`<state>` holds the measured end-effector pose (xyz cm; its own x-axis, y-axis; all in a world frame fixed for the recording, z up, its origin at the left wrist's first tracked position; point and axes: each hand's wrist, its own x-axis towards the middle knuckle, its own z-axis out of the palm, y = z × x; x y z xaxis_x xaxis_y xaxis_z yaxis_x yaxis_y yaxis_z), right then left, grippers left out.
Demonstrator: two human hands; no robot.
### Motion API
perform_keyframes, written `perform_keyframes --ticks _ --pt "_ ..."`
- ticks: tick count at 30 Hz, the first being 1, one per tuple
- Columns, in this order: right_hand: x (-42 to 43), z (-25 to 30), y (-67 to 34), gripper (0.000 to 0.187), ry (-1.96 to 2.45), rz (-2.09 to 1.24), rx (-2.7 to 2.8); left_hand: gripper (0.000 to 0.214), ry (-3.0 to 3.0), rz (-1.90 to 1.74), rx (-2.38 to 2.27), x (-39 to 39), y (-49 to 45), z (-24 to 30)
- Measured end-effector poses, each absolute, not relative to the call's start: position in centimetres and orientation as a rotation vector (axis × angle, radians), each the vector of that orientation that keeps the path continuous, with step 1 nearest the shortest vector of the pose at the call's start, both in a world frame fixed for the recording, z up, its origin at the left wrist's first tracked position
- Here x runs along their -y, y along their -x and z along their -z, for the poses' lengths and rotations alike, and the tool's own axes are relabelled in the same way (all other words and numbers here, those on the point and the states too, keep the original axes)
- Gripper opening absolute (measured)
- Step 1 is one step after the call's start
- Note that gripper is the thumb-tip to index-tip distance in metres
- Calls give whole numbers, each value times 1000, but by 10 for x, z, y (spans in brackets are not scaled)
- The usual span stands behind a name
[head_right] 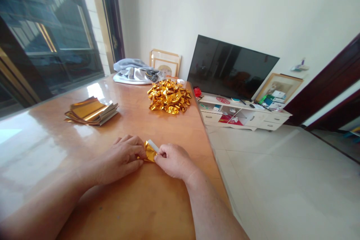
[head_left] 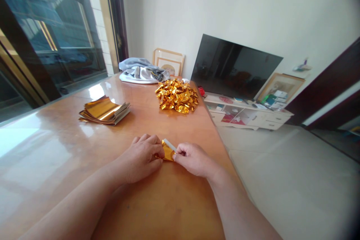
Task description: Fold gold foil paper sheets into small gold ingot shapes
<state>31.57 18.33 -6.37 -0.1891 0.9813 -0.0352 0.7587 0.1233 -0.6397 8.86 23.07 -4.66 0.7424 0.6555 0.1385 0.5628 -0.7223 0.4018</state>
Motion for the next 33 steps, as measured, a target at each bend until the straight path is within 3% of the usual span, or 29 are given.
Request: perform_keyframes --ticks 6,24,33 --pt "-183 68 -316 22 1692 -757 1976 22 -2598 -388 -1028 -232 -91 51" --pt "-186 57 -326 15 1651 -932 1763 26 -2656 -389 -1096 -232 -100 54" --pt "-180 58 -321 14 1656 -751 1963 24 -2667 -400 -1121 -231 -102 55"
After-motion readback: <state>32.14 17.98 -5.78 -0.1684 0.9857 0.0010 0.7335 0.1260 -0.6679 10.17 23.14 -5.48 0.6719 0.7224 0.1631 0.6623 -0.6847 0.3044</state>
